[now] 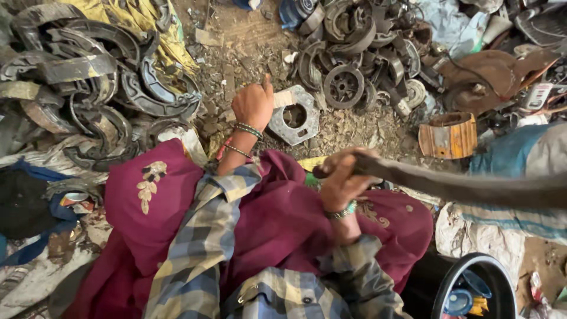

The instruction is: The person sits on the ground and uses a hammer and a curved metal bar to repeatedly strike and break a small metal component placed on a concrete block. The person adjusts the component and continues striking it until it is broken into smaller pieces.

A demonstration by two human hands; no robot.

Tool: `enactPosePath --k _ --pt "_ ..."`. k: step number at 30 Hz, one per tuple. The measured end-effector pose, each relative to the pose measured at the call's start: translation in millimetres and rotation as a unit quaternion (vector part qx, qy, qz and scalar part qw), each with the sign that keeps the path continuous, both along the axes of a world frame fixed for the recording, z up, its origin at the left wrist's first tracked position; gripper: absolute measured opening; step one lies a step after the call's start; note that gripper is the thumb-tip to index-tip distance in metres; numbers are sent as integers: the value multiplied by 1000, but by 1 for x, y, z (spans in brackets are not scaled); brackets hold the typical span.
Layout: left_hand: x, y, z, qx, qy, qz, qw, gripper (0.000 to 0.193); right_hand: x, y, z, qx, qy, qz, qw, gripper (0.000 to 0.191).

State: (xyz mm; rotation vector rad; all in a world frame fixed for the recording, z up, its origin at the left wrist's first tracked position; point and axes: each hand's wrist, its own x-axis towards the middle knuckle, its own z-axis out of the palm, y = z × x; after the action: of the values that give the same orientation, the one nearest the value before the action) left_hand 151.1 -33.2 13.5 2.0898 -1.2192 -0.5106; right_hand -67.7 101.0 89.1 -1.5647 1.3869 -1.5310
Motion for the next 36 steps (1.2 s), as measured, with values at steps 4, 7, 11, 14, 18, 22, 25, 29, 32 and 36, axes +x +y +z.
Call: enactPosePath --k 4,7,11,14,18,22,25,29,32,36 --pt "1 0 11 4 0 -9 1000 68 21 -21 -33 182 366 77 909 36" --pt "2 1 16 6 1 2 1000 68 27 -24 -22 176 376 96 905 45" --pt "2 1 11 -6 9 1 1000 67 1 -8 16 24 275 1 961 26" --pt "-1 0 7 -7 -26 6 1000 66 -19 -10 10 -110 26 12 994 26" --pt "-5 2 10 1 -6 -4 1000 67 -9 -28 -49 37 210 -39 976 37" --pt "-3 2 15 3 -14 1 1000 64 13 -28 -60 114 427 98 892 44" --pt "-2 0 14 -12 -27 19 999 64 11 -14 -15 118 306 48 943 28" --pt "-9 1 8 -20 -15 15 1000 63 -5 -10 31 -36 98 -29 994 21" --pt "-10 2 7 -5 -17 -10 1000 65 -5 -23 7 -113 -74 -32 990 21" --pt "-5 0 12 -19 -26 12 999 65 9 -31 -52 237 424 107 867 23"
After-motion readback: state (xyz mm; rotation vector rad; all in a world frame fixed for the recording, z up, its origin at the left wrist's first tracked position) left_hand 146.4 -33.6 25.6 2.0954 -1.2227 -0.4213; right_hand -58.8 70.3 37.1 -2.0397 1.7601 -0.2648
